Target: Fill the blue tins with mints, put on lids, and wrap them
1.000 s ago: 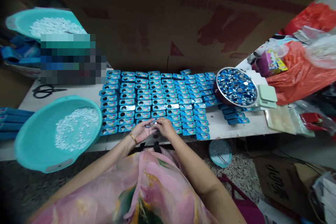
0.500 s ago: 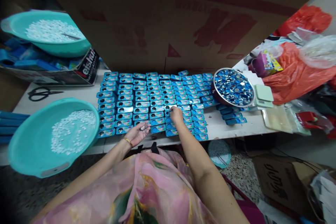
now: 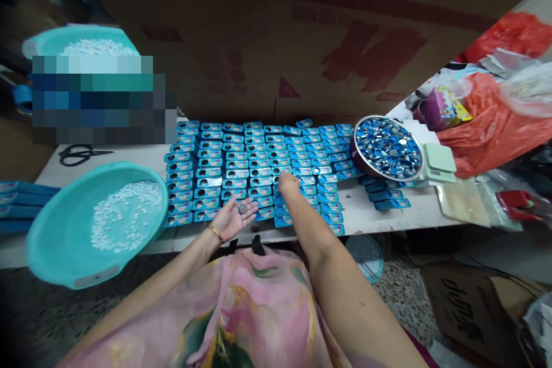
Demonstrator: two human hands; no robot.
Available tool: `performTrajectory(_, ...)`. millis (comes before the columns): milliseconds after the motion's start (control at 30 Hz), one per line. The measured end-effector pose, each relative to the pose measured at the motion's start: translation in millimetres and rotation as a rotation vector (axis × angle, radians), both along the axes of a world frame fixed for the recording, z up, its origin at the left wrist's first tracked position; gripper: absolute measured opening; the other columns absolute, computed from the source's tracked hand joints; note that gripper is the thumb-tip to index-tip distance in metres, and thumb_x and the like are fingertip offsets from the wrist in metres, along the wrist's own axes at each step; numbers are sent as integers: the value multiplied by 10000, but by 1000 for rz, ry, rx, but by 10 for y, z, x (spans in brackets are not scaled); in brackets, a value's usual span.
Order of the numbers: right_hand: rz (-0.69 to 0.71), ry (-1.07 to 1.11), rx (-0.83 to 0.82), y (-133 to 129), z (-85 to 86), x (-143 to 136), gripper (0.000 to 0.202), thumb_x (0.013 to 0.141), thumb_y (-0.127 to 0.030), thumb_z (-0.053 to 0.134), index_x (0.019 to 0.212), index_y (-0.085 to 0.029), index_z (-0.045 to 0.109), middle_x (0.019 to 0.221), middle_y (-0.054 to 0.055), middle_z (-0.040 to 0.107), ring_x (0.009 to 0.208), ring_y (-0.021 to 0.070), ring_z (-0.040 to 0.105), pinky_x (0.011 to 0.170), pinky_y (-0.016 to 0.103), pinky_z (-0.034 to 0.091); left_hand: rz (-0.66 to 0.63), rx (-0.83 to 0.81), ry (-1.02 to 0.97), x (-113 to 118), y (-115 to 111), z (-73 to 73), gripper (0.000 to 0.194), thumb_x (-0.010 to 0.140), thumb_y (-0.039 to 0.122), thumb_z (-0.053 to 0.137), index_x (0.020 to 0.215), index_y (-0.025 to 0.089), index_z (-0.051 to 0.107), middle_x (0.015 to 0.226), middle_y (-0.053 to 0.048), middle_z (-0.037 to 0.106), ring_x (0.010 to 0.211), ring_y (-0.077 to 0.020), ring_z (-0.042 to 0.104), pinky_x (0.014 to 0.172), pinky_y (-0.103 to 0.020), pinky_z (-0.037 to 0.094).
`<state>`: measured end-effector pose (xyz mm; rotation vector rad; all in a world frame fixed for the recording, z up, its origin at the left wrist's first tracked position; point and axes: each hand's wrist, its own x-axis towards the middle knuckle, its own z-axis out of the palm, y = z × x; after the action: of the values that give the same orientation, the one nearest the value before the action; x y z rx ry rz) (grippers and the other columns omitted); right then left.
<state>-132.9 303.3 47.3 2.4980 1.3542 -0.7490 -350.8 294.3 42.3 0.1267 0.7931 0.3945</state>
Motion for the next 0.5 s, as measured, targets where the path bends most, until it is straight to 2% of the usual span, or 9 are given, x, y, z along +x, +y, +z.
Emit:
performTrajectory(100, 25, 119, 259, -244, 53, -282, 346, 729, -317, 584, 1052, -207, 526, 971, 69, 609, 905, 185, 560, 734, 270, 407, 2, 14, 38, 16, -2, 59, 450, 776, 512, 432, 1010, 142, 535, 1008, -122, 596, 951, -199, 562, 751, -320, 465)
performTrajectory(200, 42, 523, 510, -474, -42, -674, 301, 740, -383, 545, 991, -218, 566, 835, 6, 624, 761, 132, 570, 670, 225, 420, 2, 36, 24, 54, -33, 118, 476, 772, 528, 422, 1016, 136, 536, 926, -105, 614, 857, -183, 585, 695, -281, 463)
performTrajectory(267, -28, 734, 539, -546, -146, -879, 299, 713, -364, 560, 964, -202, 581, 750, -13, 612, 666, 115, 562, 598, 208, 428, -1, 51, -40, 70, -51, 146, 508, 767, 546, 410, 1040, 137, 533, 922, -104, 614, 817, -173, 588, 664, -260, 458)
performTrajectory(333, -137, 829, 529, -548, -233, -979, 272, 702, -293, 555, 947, -179, 583, 702, -19, 595, 602, 106, 554, 548, 200, 430, 6, 53, -83, 61, -52, 159, 538, 765, 559, 399, 1087, 143, 513, 993, -112, 600, 834, -169, 581, 678, -258, 456)
performTrajectory(400, -210, 874, 483, -507, -276, -983, 255, 706, -215, 515, 950, -165, 570, 682, -22, 586, 556, 98, 553, 524, 199, 434, 20, 48, -87, 29, -38, 158, 563, 765, 567, 390, 1139, 154, 478, 1099, -122, 561, 898, -171, 564, 725, -271, 451)
performTrajectory(500, -216, 835, 426, -409, -251, -896, 244, 732, -163, 447, 951, -173, 553, 717, -14, 601, 553, 95, 570, 530, 199, 442, 38, 72, -68, -51, -6, 134, 562, 767, 566, 390, 1193, 202, 430, 1255, -108, 459, 1026, -183, 509, 789, -301, 434)
